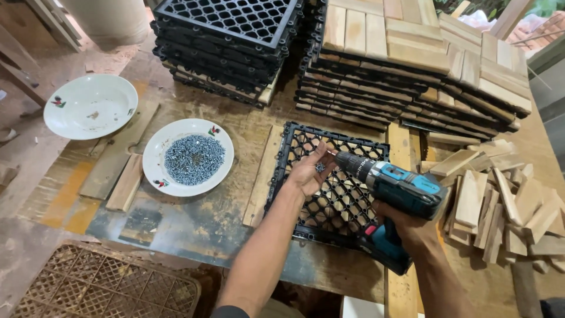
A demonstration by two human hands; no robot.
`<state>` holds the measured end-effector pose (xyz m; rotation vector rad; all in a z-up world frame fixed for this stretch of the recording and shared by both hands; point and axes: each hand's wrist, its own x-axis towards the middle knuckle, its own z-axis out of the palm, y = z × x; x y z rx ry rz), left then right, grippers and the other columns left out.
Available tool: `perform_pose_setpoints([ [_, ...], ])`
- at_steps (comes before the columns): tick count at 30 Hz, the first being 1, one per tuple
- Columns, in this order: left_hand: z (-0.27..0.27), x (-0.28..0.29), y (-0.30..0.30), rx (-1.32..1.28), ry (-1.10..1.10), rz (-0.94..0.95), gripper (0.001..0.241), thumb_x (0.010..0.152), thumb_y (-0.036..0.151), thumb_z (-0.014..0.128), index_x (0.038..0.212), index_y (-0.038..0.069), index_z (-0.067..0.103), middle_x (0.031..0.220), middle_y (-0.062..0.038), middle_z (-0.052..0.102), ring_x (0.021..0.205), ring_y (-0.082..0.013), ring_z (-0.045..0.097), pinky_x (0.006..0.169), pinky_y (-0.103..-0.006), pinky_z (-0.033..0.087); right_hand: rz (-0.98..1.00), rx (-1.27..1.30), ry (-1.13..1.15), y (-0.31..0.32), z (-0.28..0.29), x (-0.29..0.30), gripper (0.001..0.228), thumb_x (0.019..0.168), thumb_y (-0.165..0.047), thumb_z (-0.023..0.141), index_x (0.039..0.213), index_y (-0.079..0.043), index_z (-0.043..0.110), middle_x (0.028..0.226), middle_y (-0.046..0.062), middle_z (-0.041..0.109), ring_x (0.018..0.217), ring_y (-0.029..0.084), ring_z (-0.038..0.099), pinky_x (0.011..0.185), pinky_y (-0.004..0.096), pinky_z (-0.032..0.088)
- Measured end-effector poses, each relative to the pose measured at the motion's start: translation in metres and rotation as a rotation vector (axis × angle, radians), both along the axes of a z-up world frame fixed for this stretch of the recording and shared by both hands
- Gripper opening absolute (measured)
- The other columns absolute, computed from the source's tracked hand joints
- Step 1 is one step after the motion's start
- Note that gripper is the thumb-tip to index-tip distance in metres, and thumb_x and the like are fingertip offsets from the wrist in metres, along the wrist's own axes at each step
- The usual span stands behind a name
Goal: Assembling wooden deck tiles by screwing wooden slats onto a plastic grid base using a power drill.
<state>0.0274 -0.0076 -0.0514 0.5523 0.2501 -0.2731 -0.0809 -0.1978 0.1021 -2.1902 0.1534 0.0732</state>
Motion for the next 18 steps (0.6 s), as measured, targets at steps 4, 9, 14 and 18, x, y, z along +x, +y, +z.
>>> perform_pose_setpoints([
  [4,-0.011,0.01,0.002,-0.003,0.041,-0.047,0.041,0.083,0.045,0.088,0.095,0.007,0.076,0.085,-0.008,0.075,0.08,-0.0189,0.077,0.08,-0.0308,0.066,-0.008,-0.008,0.01,-0.003,0.006,0.005,0.032,0.074,-0.023,0.084,0.052,-0.006,0.069,0.051,0.015,0.064,0.051,0.028,0.063,0.06,0.037,0.051],
  [9,0.001,-0.012,0.011,0.131,0.071,-0.128,0.046,0.08,0.047,0.09,0.094,0.005,0.076,0.08,-0.008,0.074,0.074,-0.0172,0.077,0.073,-0.0288,0.067,-0.011,-0.015,0.027,-0.028,0.01,0.007,0.027,0.074,-0.018,0.082,0.055,-0.004,0.069,0.051,0.016,0.063,0.048,0.028,0.062,0.056,0.037,0.05],
  [14,0.019,-0.015,0.003,0.19,0.101,-0.146,0.069,0.087,0.062,0.078,0.106,-0.005,0.073,0.086,-0.015,0.074,0.077,-0.0197,0.077,0.072,-0.0311,0.069,-0.011,-0.035,0.041,-0.008,0.028,0.038,0.023,0.073,-0.014,0.081,0.058,-0.002,0.068,0.05,0.017,0.062,0.045,0.028,0.062,0.052,0.038,0.049],
  [18,-0.04,0.0,-0.014,0.107,-0.008,-0.01,0.041,0.082,-0.007,0.059,0.123,-0.015,0.064,0.105,-0.026,0.068,0.091,-0.0339,0.072,0.087,-0.0504,0.064,-0.018,-0.05,0.041,0.01,0.049,0.075,0.018,0.072,-0.009,0.079,0.061,0.0,0.067,0.05,0.017,0.06,0.042,0.027,0.061,0.048,0.038,0.048],
])
